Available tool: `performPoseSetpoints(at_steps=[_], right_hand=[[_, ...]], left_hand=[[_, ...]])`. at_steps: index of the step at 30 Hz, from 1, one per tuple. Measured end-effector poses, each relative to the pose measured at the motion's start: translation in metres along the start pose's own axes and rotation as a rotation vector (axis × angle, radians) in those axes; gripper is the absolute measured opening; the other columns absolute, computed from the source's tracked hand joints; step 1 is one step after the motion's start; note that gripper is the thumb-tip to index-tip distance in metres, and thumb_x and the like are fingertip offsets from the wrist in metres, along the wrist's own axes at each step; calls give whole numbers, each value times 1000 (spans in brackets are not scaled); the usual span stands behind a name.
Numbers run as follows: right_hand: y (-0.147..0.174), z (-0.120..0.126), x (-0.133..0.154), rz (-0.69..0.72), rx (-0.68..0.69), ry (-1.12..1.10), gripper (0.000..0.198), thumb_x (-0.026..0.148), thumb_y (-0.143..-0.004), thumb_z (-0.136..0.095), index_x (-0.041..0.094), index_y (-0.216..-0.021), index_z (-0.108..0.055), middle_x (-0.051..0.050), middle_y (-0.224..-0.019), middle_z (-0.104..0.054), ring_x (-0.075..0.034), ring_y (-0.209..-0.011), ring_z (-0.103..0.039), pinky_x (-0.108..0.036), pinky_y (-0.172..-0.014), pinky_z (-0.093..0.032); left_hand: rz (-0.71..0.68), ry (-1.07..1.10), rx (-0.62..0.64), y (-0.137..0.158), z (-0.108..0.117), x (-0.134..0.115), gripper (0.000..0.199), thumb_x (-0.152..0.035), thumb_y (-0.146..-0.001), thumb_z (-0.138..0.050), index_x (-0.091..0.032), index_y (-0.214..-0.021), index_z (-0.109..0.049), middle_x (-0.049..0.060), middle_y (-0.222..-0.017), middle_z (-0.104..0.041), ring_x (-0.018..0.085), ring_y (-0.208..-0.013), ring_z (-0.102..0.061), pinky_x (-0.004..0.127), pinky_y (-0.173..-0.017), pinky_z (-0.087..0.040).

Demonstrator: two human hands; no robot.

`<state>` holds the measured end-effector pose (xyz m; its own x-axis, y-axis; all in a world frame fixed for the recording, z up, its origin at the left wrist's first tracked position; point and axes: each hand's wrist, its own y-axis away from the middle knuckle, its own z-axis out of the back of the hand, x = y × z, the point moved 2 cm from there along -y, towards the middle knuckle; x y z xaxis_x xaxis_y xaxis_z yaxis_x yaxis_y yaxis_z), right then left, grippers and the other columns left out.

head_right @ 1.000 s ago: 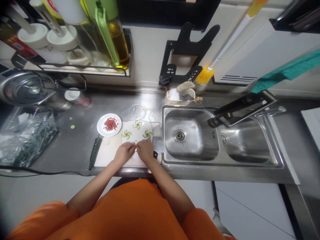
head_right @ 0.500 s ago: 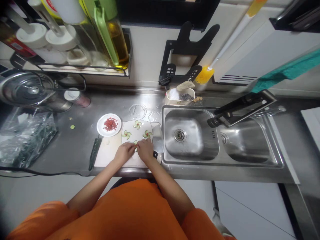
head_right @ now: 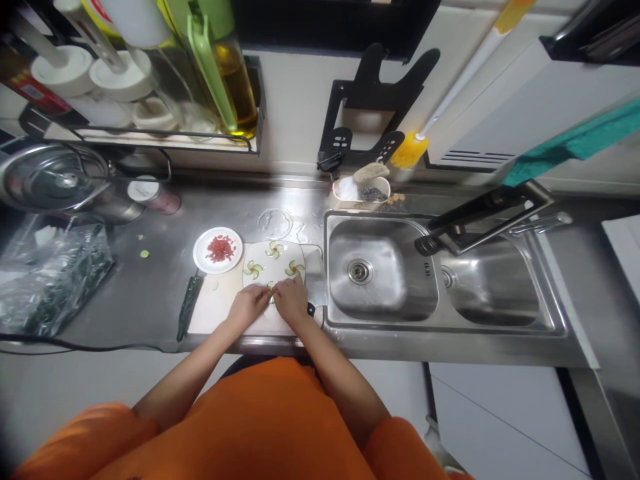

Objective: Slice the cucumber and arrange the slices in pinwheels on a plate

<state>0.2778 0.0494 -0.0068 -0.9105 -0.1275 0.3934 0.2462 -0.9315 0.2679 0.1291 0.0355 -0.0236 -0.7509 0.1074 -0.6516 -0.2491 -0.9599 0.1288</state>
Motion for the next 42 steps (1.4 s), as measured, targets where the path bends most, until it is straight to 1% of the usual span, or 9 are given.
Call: performPoseSetpoints(at_steps=[13,19,22,26,33,42], right_hand=[[-2,4,2,-21,29,-15,22,29,-90,-47,22,-85,-68,-4,-92,-65,-22,-98,-47,-32,-77,-33],[-3,7,1,-33,9,-37,22,30,-89,-48,22,-87,-68,-4,-91,-65,-22,-99,-48,-31,-77,-32],[-4,7,2,-31,9,-62,22,31,-89,-49,22,-87,-69,-4,-89,-66,-21,-96,-50,-31,-79,-31],[-6,4,1,-43,25,-78,22,31,-88,-49,23,-86,-70,-4,-87,-67,-21,-93,-50,-30,-78,-30],[-7,-1,-1,-19,33,-64,23,30,-87,-49,22,-83,-70,-3,-86,-67,-19,-86,-51,-30,-79,-31],[-6,-2,-2,-43,40,-56,23,32,-87,-49,23,-86,-70,-3,-90,-67,-21,-92,-50,-30,-79,-31]], left_hand=[[-32,-21,-21,-1,1,-2,14,-23,-85,-52,-19,-80,-65,4,-73,-62,16,-73,-57,26,-70,-43],[-27,-13,-26,-3,4,-5,13,-22,-84,-53,-19,-82,-65,4,-75,-63,16,-75,-57,26,-70,-43],[-18,-7,-21,-3,4,-5,13,-22,-84,-54,-19,-82,-66,4,-76,-63,16,-75,-57,26,-70,-43],[-11,-3,-20,-2,3,-2,12,-21,-82,-55,-19,-84,-66,4,-76,-64,16,-76,-58,26,-70,-44],[-15,-10,-15,-3,1,-1,12,-21,-83,-54,-19,-79,-65,4,-74,-63,16,-75,-57,26,-70,-43],[-28,6,-17,-2,0,1,13,-19,-83,-53,-19,-84,-67,4,-78,-64,16,-77,-58,26,-72,-44]])
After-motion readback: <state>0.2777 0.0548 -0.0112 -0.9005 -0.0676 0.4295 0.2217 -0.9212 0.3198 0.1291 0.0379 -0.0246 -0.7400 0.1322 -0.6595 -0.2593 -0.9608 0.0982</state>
